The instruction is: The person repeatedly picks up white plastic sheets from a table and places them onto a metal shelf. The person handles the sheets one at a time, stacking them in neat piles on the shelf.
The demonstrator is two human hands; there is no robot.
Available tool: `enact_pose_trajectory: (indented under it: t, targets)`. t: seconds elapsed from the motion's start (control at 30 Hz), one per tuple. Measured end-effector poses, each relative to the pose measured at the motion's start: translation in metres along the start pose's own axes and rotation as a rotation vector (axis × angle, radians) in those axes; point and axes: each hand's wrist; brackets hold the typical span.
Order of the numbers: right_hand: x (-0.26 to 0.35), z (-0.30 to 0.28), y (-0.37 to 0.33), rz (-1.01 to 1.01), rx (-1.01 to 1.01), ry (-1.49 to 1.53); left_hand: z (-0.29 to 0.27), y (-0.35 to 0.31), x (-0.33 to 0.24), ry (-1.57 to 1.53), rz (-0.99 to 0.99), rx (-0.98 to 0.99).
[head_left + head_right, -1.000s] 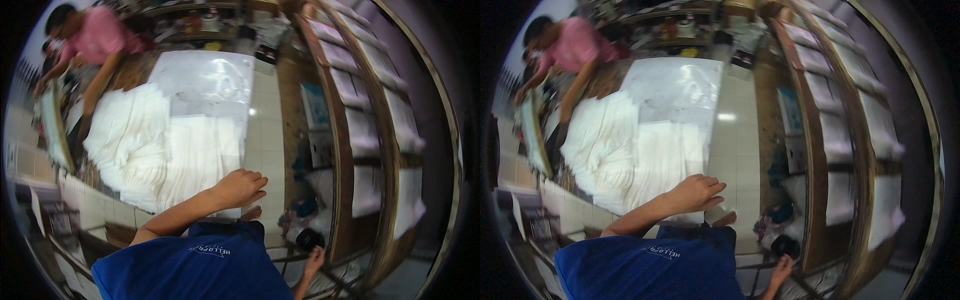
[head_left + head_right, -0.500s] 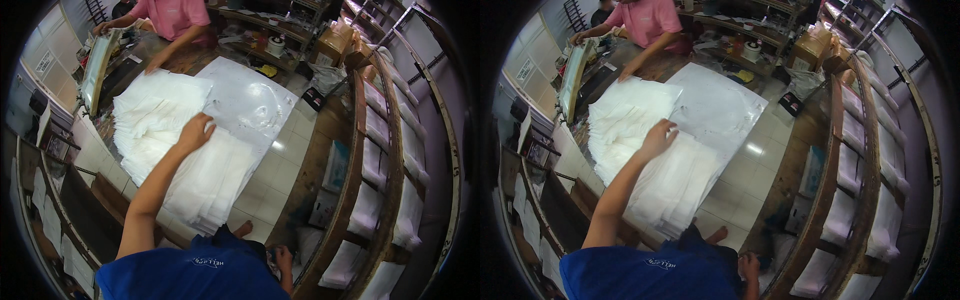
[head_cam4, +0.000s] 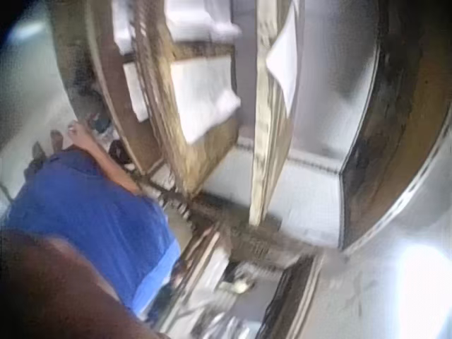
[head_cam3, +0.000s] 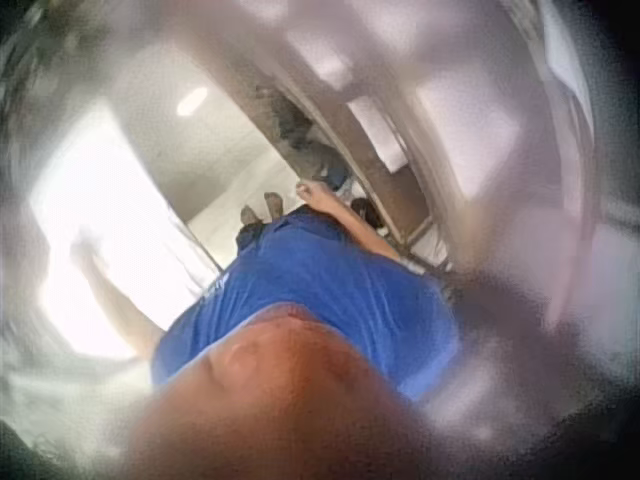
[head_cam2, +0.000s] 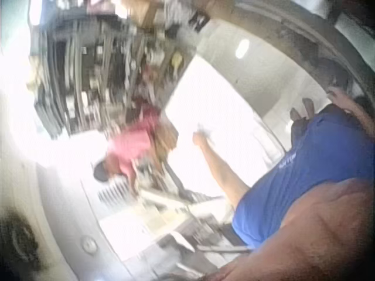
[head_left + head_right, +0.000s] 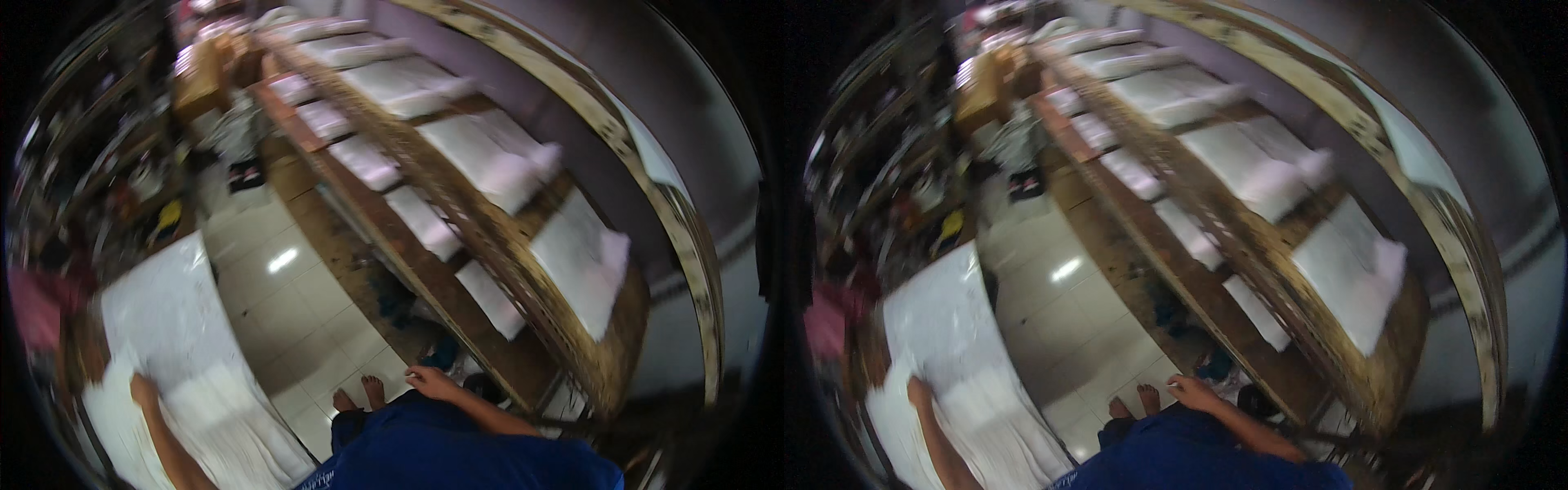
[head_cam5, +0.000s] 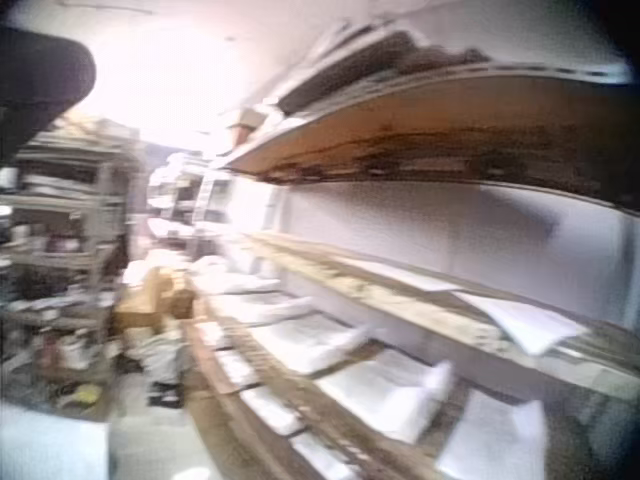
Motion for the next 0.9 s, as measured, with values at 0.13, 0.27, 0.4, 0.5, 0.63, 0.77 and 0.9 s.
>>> enact_pose_trajectory:
  t: [0.13, 0.27, 0.4, 0.5, 0.63, 0.77, 0.9]
  targets:
    - [0.045, 0.026, 0.036, -0.233, 0.054, 0.132, -0.108, -0.043, -0.091, -0.310, 0.325, -0.121]
    - [0.140, 0.044, 0.068, -0.444, 0.069, 0.315, -0.194, -0.133, -0.189, -0.832, 0.589, 0.086]
    - [0.218, 0.035, 0.072, -0.384, 0.212, 0.554, -0.255, -0.223, -0.254, -0.999, 0.727, 0.307]
    - [0.223, 0.028, 0.073, -0.473, 0.147, 0.459, -0.261, -0.263, -0.282, -1.115, 0.790, 0.362]
    - [0.213, -0.003, 0.068, -0.460, 0.069, 0.271, -0.297, -0.300, -0.310, -1.130, 0.817, 0.360]
    - [0.215, -0.077, 0.042, -0.526, -0.121, 0.190, -0.330, -0.326, -0.328, -1.193, 0.966, 0.249]
    - [0.215, -0.220, -0.013, -0.344, -0.372, 0.121, -0.340, -0.331, -0.330, -1.159, 1.011, 0.132]
Point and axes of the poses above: each hand's wrist, its own y-axis towards the middle knuckle, its own z-axis out of the palm, x = y × z, and after that the axes turned 8 degrees about y, right-handed
